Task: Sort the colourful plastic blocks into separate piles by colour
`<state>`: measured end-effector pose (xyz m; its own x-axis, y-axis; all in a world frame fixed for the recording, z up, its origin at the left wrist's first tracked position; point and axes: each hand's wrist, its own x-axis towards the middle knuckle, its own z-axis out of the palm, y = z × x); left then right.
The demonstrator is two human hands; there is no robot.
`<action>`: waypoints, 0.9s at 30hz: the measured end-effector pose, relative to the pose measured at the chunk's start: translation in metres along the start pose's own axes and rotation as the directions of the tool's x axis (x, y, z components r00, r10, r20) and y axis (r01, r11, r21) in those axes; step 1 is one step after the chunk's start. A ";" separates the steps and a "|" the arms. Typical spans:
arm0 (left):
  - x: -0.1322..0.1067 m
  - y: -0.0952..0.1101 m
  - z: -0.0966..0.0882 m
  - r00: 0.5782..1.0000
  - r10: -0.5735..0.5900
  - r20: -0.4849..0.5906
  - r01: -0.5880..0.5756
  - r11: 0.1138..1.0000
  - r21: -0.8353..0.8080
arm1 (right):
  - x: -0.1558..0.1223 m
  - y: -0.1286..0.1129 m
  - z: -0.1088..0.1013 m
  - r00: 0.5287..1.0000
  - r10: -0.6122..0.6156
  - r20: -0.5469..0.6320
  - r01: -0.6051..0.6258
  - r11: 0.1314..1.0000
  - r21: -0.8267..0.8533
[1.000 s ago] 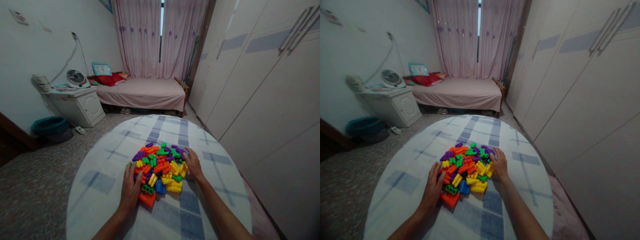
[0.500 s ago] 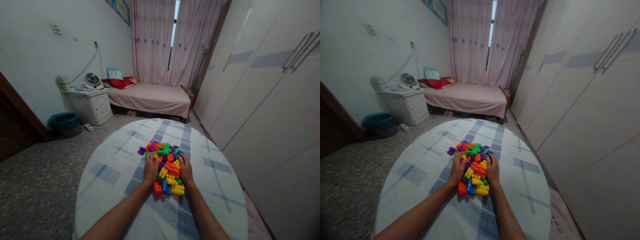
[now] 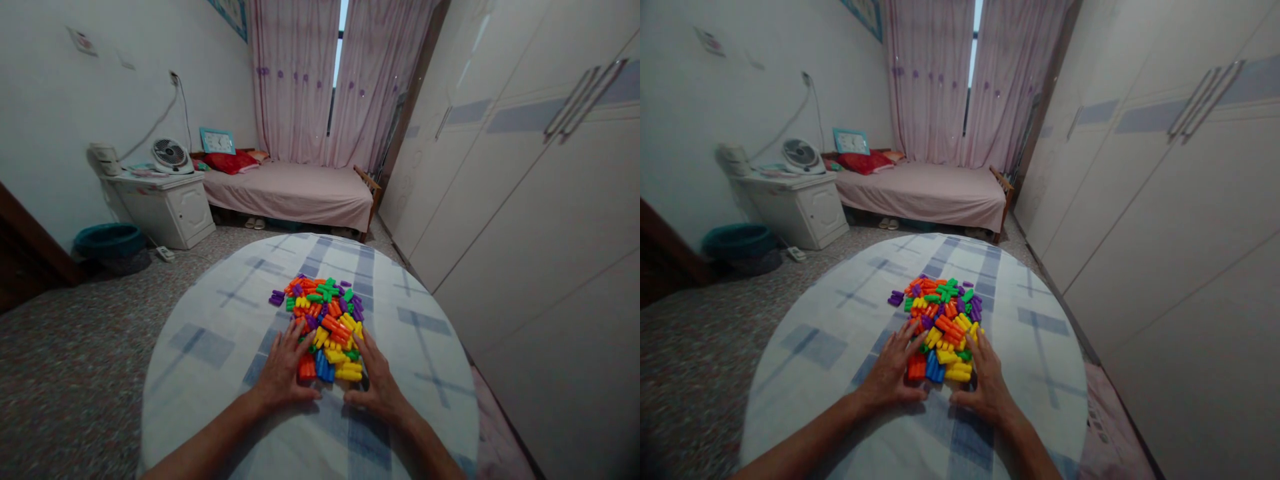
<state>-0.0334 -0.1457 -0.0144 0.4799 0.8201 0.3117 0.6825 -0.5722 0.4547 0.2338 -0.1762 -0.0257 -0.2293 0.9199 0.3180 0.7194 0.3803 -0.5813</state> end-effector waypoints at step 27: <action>0.074 -0.046 0.014 0.863 -0.090 -0.497 0.100 0.995 -0.006 | 0.085 0.008 0.046 0.932 0.101 -0.349 -0.095 0.995 0.033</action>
<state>-0.0216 -0.0587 -0.0239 0.0783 0.7619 0.6430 0.7236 -0.4870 0.4890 0.1899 -0.0902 -0.0382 0.0876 0.8620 0.4992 0.7159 0.2940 -0.6333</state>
